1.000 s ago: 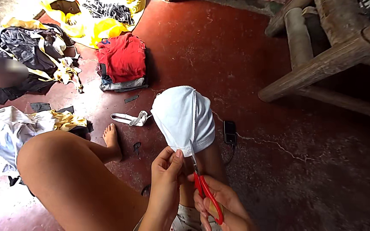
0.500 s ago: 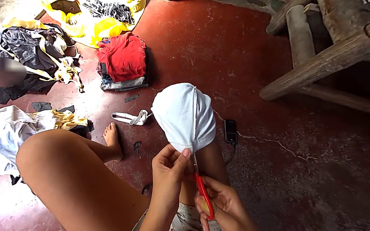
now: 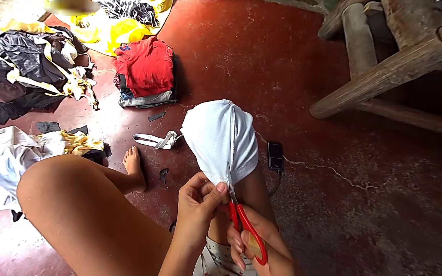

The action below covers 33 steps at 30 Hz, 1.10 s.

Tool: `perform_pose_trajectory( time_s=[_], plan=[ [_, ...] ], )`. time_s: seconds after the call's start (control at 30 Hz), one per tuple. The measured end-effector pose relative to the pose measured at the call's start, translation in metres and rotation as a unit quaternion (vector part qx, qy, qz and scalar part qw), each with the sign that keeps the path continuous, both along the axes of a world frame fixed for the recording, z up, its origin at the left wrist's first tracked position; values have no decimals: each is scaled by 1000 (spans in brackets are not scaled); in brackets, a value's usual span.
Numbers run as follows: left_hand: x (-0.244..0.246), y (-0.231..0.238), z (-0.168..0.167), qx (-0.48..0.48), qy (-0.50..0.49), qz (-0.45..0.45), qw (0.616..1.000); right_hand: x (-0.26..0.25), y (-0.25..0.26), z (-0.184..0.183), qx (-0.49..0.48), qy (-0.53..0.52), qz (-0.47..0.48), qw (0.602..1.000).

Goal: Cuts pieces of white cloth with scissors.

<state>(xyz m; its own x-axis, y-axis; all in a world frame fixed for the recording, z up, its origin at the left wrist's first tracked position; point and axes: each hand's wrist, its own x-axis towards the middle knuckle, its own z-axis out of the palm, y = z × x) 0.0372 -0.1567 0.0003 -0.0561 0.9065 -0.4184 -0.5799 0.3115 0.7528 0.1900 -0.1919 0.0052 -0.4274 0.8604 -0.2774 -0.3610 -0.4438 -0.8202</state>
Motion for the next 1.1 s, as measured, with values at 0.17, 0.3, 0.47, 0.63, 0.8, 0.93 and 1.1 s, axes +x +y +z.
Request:
perform_pose_trajectory(
  time_s=[0.17, 0.3, 0.47, 0.63, 0.8, 0.93, 1.1],
  plan=[
    [-3, -1, -3, 9, -6, -15, 1000, 0, -7, 1, 1, -11, -21, 1000],
    [-2, -3, -5, 2, -46, -24, 999, -5, -11, -2, -3, 11, -18, 1000],
    [-6, -2, -6, 12, -61, -40, 997, -14, -7, -6, -11, 38, -31, 999],
    [-9, -3, -11, 26, -68, -43, 996, -24, -12, -4, 8, 25, -38, 999],
    [-8, -5, -15, 31, -82, -39, 995, -27, -13, -6, 17, 26, -51, 998],
    [-8, -5, -16, 41, -87, -40, 995, -31, -10, -5, 10, 27, -64, 998],
    [-10, -5, -15, 43, -95, -39, 994, -35, -11, -1, 28, 13, -70, 997]
  ],
)
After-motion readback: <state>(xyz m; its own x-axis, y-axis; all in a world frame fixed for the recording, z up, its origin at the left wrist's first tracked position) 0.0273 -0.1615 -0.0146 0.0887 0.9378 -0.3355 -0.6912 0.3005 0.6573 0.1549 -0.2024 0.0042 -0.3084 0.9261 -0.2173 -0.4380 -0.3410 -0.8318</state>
